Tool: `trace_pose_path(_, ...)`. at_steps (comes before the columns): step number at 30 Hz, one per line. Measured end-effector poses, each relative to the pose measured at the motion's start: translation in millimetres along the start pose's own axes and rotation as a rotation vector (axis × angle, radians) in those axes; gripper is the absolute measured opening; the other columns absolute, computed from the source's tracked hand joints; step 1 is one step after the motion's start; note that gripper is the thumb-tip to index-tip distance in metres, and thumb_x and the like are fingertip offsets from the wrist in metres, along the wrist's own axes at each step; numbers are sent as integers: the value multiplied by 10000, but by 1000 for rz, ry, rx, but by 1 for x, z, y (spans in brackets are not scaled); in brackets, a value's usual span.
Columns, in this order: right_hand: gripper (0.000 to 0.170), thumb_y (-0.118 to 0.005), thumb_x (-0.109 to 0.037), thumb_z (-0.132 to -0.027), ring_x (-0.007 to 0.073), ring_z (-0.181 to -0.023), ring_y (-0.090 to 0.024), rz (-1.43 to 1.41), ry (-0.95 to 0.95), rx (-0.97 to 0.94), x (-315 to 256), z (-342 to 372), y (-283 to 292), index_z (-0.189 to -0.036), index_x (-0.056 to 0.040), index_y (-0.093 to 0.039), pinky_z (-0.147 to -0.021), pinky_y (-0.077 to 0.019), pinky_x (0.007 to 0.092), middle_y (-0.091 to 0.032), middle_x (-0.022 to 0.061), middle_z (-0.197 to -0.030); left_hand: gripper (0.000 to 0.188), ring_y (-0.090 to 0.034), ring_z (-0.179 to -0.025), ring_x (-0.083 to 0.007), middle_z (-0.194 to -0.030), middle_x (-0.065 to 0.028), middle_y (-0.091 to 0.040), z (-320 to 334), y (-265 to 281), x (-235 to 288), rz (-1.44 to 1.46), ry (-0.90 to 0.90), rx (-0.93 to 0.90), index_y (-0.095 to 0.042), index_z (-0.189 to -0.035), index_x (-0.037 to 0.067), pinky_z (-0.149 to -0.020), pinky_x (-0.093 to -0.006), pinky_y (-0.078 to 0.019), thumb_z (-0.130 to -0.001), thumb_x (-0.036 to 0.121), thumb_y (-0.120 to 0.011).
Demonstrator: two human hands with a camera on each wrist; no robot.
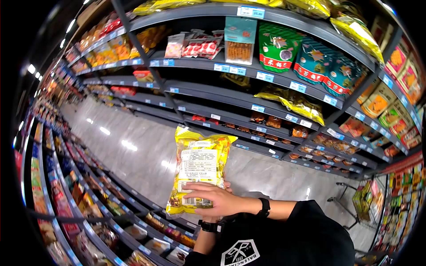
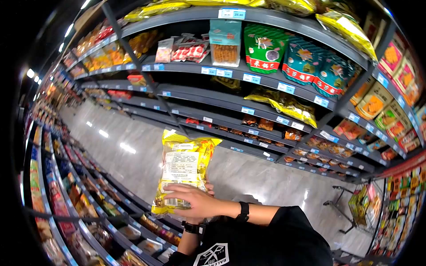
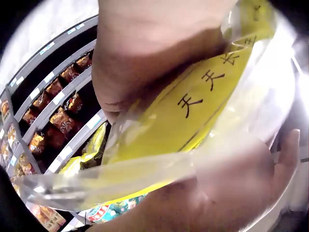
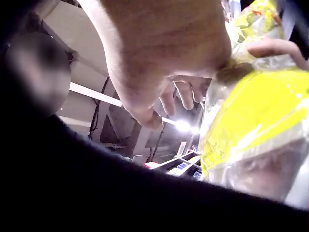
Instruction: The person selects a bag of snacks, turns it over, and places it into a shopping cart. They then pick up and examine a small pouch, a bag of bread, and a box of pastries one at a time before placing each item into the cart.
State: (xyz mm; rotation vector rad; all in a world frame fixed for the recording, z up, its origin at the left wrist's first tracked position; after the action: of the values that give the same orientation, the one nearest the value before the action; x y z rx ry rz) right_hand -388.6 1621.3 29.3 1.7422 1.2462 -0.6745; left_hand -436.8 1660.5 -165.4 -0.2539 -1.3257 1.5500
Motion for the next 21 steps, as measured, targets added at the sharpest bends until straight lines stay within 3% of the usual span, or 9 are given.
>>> trace_pose_path(1, 637, -725, -181, -819, 354, -1381, -424, 22, -10, 25, 5, -3, -6, -1403, -71, -497, -1135, -346, 435, -455, 190, -1480, 567, -521, -1221, -257, -1390, -151, -481, -4, 4, 9, -17, 11, 0, -355, -1439, 37, -1012, -392, -454, -1025, 386, -521)
trace_pose_path(3, 935, -743, -225, -819, 368, -1437, -338, -70, -183, 194, 19, -13, -9, -1558, -44, -200, -1176, -289, 431, -340, 232, -1551, 562, -522, -1220, -257, -1387, -150, -483, -15, 14, 30, -55, 20, 16, -357, -1437, 37, -1010, -391, -455, -1025, 384, -521)
trace_pose_path(4, 1153, -774, -276, -825, 365, -1473, -265, 101, -234, 142, 32, -19, -12, -1575, -67, 77, -1191, -263, 438, -235, 232, -1600, 560, -522, -1219, -256, -1386, -150, -484, -22, 20, 42, -71, 9, 33, -358, -1435, 38, -1008, -390, -455, -1026, 383, -520)
trace_pose_path(8, 1097, -794, -297, -830, 339, -1471, -278, 176, -350, 245, 65, -33, -16, -1586, -70, -33, -1185, -259, 431, -263, 232, -1591, 550, -523, -1215, -255, -1379, -149, -488, -55, 41, 92, -151, -76, 103, -363, -1430, 40, -1004, -388, -458, -1027, 379, -520)
trace_pose_path(11, 965, -724, -334, -903, 310, -1448, -330, -110, -423, 358, 83, -39, -13, -1589, -91, -91, -1168, -281, 406, -366, 211, -1548, 543, -524, -1212, -255, -1375, -149, -491, -84, 57, 124, -219, -121, 131, -366, -1426, 41, -1000, -386, -459, -1028, 376, -520)
trace_pose_path(13, 815, -633, -378, -969, 275, -1402, -399, -564, -629, 530, 108, -30, -15, -1585, -112, -170, -1147, -308, 381, -449, 177, -1494, 549, -518, -1207, -253, -1370, -151, -489, -103, 72, 133, -343, -175, 120, -358, -1430, 36, -1003, -376, -445, -1026, 365, -530)
trace_pose_path(14, 698, -568, -431, -1000, 225, -1322, -479, -464, -685, 592, 111, -28, -12, -1536, -58, -320, -1098, -368, 343, -512, 142, -1431, 556, -512, -1202, -252, -1365, -153, -488, -109, 77, 139, -469, -248, 118, -349, -1434, 30, -1006, -367, -431, -1024, 354, -541)
trace_pose_path(18, 658, -609, -428, -980, 169, -1204, -547, -340, -910, 777, 138, 2, -9, -1391, 73, -492, -1015, -437, 285, -600, 114, -1310, 530, -510, -1186, -248, -1334, -150, -511, -125, 51, 150, -870, -424, 11, -366, -1436, 30, -1027, -379, -406, -1016, 288, -561)
trace_pose_path(21, 804, -720, -420, -902, 189, -1171, -556, -461, -1046, 823, 127, 11, 8, -1416, 114, -408, -1010, -444, 308, -581, 164, -1317, 486, -541, -1189, -296, -1318, -187, -551, -128, 12, 152, -1065, -448, -157, -422, -1407, 2, -1029, -390, -407, -1015, 264, -543)
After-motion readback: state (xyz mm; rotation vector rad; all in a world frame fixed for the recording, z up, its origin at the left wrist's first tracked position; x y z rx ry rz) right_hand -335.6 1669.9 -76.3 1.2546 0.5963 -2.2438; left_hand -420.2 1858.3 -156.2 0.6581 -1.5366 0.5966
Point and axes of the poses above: each hand's wrist, its own z-axis away from the middle knuckle, its own y-axis out of the back of the hand, x = y × z, the point moved 5 cm from there along -z, towards the middle knuckle
